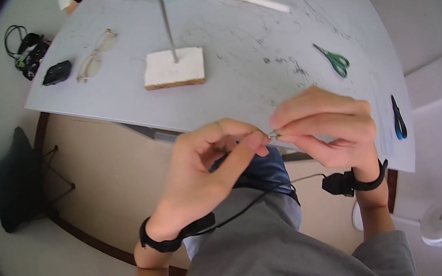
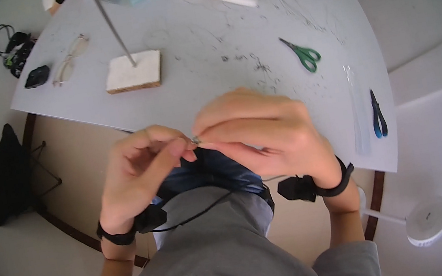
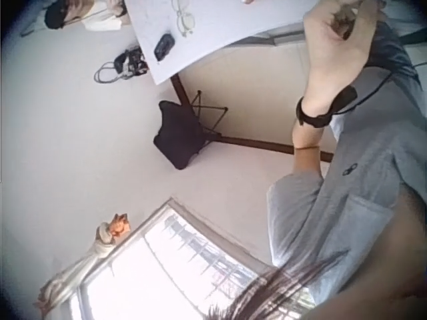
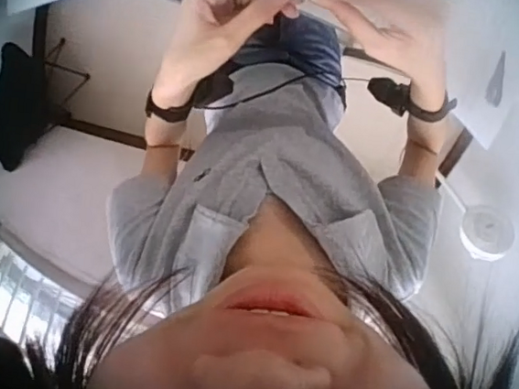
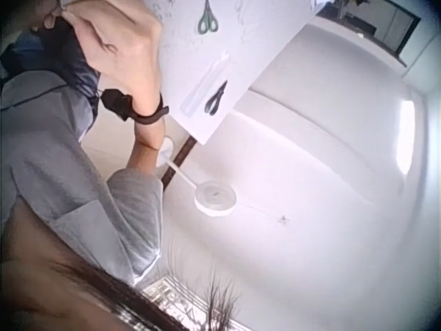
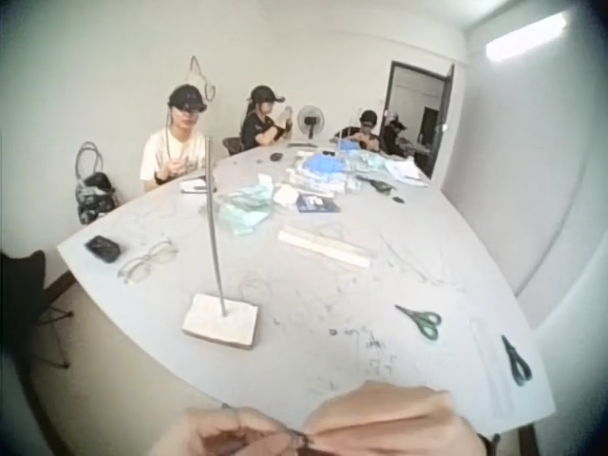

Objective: Assembling fishing rigs by tying hooks, threading beads, and using tools.

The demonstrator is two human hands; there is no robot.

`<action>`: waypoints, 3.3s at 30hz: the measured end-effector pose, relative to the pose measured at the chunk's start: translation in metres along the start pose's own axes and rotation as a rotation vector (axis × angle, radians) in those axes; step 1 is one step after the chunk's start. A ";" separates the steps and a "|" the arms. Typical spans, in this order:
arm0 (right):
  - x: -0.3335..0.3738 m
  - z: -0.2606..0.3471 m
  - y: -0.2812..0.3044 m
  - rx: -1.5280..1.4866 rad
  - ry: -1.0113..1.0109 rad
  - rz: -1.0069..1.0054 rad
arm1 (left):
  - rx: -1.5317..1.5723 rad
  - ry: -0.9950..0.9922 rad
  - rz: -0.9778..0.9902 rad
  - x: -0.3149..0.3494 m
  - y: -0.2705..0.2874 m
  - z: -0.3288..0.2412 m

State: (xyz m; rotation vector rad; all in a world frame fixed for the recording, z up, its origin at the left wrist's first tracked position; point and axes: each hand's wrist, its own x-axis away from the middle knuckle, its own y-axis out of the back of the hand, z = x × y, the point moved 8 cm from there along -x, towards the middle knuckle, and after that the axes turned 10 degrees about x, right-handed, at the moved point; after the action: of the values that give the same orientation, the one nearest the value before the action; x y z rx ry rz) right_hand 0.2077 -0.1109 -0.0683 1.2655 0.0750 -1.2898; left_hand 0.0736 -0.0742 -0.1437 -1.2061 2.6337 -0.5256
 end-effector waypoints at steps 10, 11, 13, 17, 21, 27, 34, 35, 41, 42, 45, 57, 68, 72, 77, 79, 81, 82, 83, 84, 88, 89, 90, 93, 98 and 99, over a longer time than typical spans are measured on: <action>0.001 -0.003 0.000 -0.018 0.045 -0.045 | 0.081 0.053 0.014 -0.006 -0.006 0.004; 0.001 -0.004 0.001 -0.020 0.047 -0.044 | 0.089 0.056 0.010 -0.006 -0.005 0.005; 0.000 -0.005 0.000 -0.022 0.057 -0.046 | 0.105 0.061 0.002 -0.006 -0.004 0.007; 0.000 -0.005 0.000 -0.033 0.059 -0.030 | 0.130 0.048 -0.012 -0.007 -0.006 0.009; 0.001 -0.007 0.002 -0.065 0.045 -0.021 | 0.114 0.067 -0.027 -0.008 -0.008 0.010; 0.003 -0.011 0.001 -0.146 -0.013 -0.011 | 0.098 0.012 -0.031 -0.006 -0.010 0.011; 0.008 -0.013 0.003 -0.040 -0.103 -0.128 | -0.144 -0.336 -0.164 -0.001 -0.007 -0.001; 0.009 -0.012 0.003 -0.010 -0.121 -0.152 | -0.180 -0.386 -0.194 0.001 -0.007 -0.002; 0.018 0.001 -0.002 0.125 -0.129 -0.270 | -0.384 -0.589 -0.290 0.011 -0.010 -0.011; 0.019 0.003 -0.002 0.169 -0.121 -0.276 | -0.408 -0.601 -0.296 0.012 -0.011 -0.012; 0.022 0.011 -0.002 0.290 -0.070 -0.305 | -0.489 -0.637 -0.310 0.015 -0.015 -0.015; 0.029 0.018 -0.010 0.312 -0.052 -0.362 | -0.590 -0.729 -0.333 0.020 -0.021 -0.016; 0.028 -0.008 -0.007 -0.019 -0.192 -0.323 | -0.509 -0.662 -0.314 0.016 -0.021 -0.013; 0.026 -0.011 -0.010 -0.095 -0.210 -0.290 | -0.451 -0.655 -0.314 0.014 -0.018 -0.012; 0.025 -0.016 -0.013 -0.209 -0.225 -0.255 | -0.382 -0.624 -0.287 0.011 -0.016 -0.009; 0.025 -0.016 -0.014 -0.220 -0.231 -0.256 | -0.371 -0.620 -0.274 0.011 -0.016 -0.008; 0.025 -0.016 -0.014 -0.228 -0.229 -0.256 | -0.348 -0.610 -0.265 0.010 -0.016 -0.008; 0.025 -0.016 -0.014 -0.230 -0.224 -0.255 | -0.336 -0.605 -0.261 0.010 -0.015 -0.008; 0.024 -0.015 -0.014 -0.230 -0.217 -0.255 | -0.329 -0.599 -0.257 0.010 -0.015 -0.008; 0.024 -0.015 -0.013 -0.230 -0.220 -0.256 | -0.321 -0.593 -0.253 0.010 -0.015 -0.007; 0.023 -0.011 -0.011 -0.204 -0.216 -0.261 | -0.305 -0.586 -0.255 0.011 -0.016 -0.007; 0.023 -0.010 -0.010 -0.187 -0.212 -0.264 | -0.302 -0.583 -0.256 0.012 -0.016 -0.007; 0.022 -0.008 -0.009 -0.162 -0.207 -0.270 | -0.298 -0.581 -0.258 0.012 -0.016 -0.007; 0.021 0.000 -0.004 -0.069 -0.192 -0.294 | -0.275 -0.573 -0.260 0.013 -0.017 -0.008; 0.019 0.017 0.004 0.153 -0.101 -0.307 | -0.248 -0.564 -0.256 0.012 -0.021 -0.011; 0.018 0.020 0.004 0.207 -0.077 -0.304 | -0.241 -0.553 -0.261 0.011 -0.021 -0.010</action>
State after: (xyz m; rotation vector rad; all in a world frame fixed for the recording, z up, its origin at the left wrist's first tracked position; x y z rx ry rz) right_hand 0.2061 -0.1383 -0.0698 1.4169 0.0829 -1.6395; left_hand 0.0775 -0.0933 -0.1261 -1.5138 2.1201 0.0956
